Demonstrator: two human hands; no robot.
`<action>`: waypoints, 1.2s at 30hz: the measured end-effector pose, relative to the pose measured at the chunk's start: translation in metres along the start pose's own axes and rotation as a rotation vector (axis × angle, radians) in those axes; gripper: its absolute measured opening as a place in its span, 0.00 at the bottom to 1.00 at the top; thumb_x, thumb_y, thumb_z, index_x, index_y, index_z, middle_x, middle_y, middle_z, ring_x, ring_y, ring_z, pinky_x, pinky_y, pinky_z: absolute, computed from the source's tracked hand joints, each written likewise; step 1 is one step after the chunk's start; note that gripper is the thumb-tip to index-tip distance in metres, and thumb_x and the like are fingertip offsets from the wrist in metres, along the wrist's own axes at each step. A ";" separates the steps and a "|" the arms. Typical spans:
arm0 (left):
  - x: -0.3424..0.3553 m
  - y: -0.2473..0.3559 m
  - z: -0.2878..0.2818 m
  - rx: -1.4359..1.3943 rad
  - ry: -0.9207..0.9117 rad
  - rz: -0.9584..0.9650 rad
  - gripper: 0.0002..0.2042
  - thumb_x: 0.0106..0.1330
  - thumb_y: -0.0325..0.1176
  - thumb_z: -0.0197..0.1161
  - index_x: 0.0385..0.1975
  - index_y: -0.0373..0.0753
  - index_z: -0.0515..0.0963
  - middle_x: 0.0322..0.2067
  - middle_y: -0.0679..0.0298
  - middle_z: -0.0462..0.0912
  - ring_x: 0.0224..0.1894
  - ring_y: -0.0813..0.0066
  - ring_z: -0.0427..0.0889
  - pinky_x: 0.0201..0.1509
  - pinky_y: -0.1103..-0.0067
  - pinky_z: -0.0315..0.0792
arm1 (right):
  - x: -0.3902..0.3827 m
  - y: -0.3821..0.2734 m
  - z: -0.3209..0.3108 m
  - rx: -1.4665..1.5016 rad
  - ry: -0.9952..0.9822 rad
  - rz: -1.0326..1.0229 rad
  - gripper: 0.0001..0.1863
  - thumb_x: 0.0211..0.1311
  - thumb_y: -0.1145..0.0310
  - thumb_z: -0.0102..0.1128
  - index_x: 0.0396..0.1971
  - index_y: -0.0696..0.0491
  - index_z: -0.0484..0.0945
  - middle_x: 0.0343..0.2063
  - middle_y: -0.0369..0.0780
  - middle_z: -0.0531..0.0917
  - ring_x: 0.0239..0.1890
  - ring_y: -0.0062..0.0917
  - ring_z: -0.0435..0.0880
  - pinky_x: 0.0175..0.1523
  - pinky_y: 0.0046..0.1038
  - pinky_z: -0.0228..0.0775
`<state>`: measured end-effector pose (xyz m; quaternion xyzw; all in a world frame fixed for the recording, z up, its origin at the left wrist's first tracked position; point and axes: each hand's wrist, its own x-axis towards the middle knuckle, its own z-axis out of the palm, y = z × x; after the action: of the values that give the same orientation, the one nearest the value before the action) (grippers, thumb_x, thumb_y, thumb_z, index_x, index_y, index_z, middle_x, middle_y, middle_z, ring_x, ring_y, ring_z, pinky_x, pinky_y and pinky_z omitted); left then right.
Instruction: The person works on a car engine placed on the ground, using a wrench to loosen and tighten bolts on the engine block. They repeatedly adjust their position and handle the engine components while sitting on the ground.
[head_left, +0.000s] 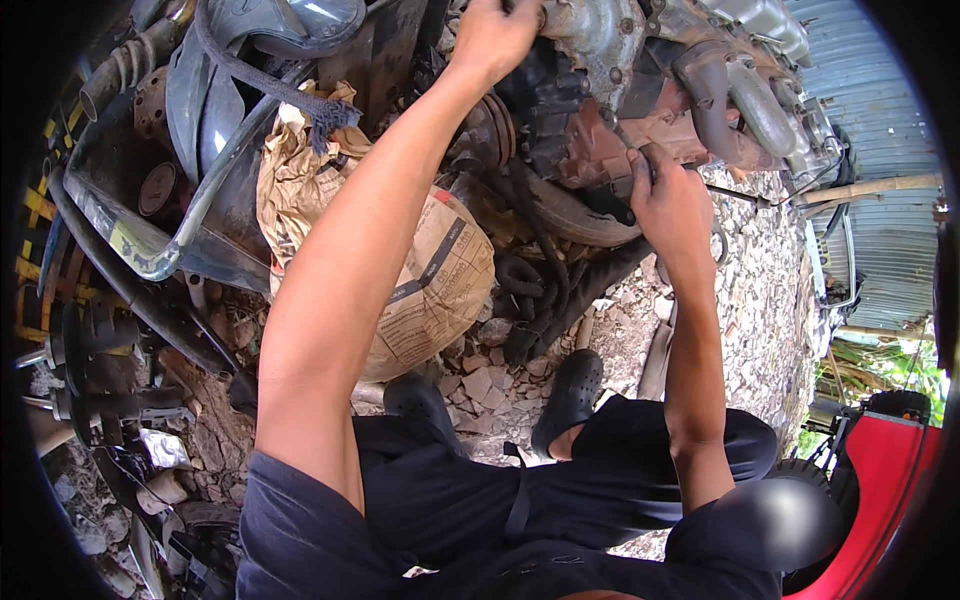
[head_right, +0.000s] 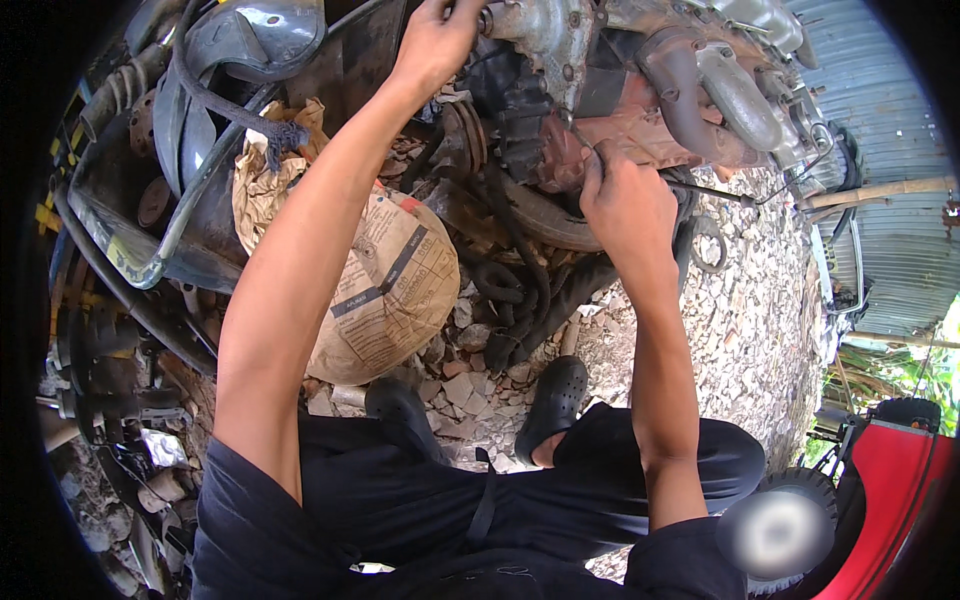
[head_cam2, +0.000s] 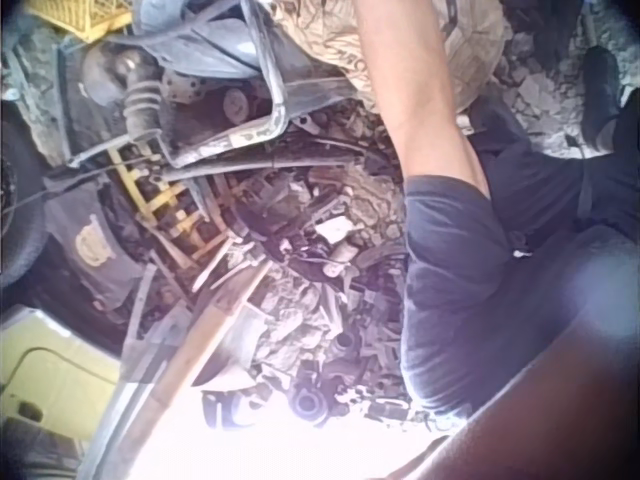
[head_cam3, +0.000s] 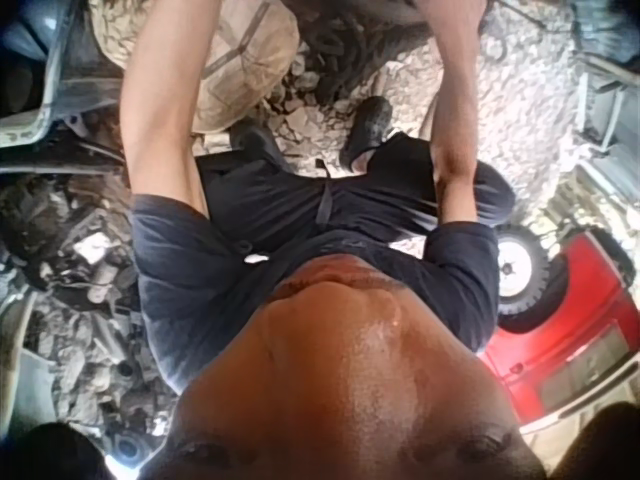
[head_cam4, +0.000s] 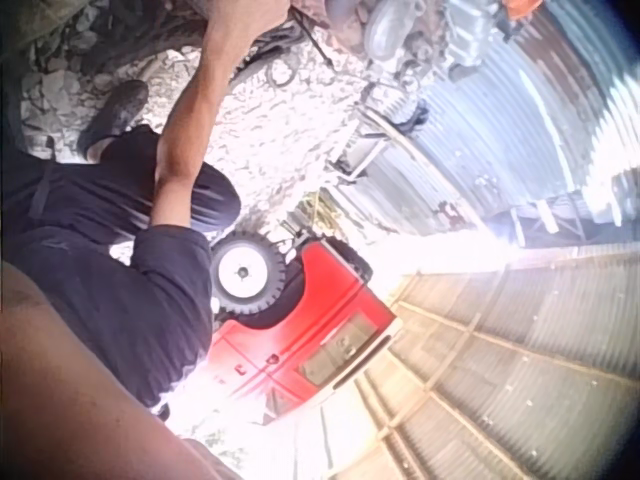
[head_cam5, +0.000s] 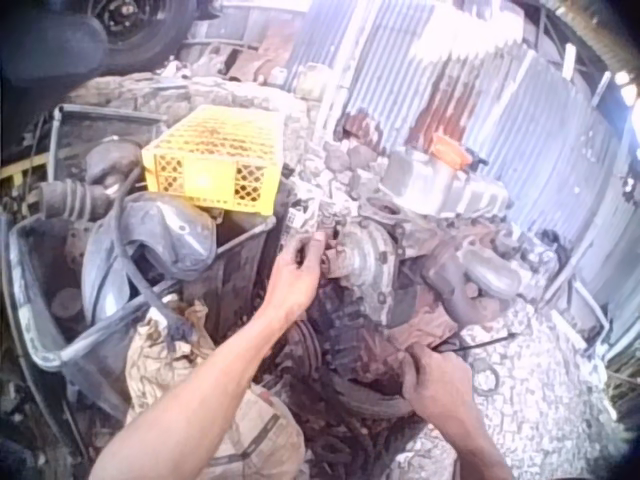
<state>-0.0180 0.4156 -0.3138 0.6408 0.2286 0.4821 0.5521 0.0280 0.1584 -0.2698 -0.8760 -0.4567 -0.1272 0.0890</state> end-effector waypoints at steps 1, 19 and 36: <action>0.001 -0.005 -0.004 -0.117 -0.039 -0.117 0.20 0.67 0.48 0.58 0.45 0.36 0.77 0.36 0.53 0.82 0.40 0.67 0.80 0.47 0.74 0.72 | -0.001 -0.006 -0.005 0.041 -0.001 0.018 0.11 0.66 0.63 0.51 0.36 0.54 0.77 0.21 0.56 0.80 0.27 0.52 0.81 0.34 0.50 0.72; -0.043 -0.054 0.003 -0.039 -0.265 -0.490 0.10 0.66 0.29 0.61 0.44 0.35 0.80 0.39 0.63 0.86 0.36 0.77 0.81 0.39 0.80 0.75 | 0.038 -0.049 0.162 0.670 0.418 0.245 0.11 0.73 0.67 0.43 0.45 0.59 0.68 0.36 0.55 0.81 0.40 0.55 0.78 0.43 0.48 0.66; -0.054 -0.041 0.028 0.173 -0.315 -0.234 0.14 0.62 0.36 0.65 0.45 0.36 0.81 0.37 0.56 0.86 0.39 0.71 0.85 0.46 0.77 0.75 | 0.056 -0.045 0.178 0.443 0.348 0.269 0.10 0.69 0.64 0.47 0.43 0.54 0.70 0.28 0.54 0.82 0.34 0.55 0.80 0.37 0.53 0.68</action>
<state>-0.0072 0.3690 -0.3698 0.7223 0.2530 0.2869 0.5762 0.0473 0.2759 -0.4205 -0.8530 -0.3311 -0.1594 0.3707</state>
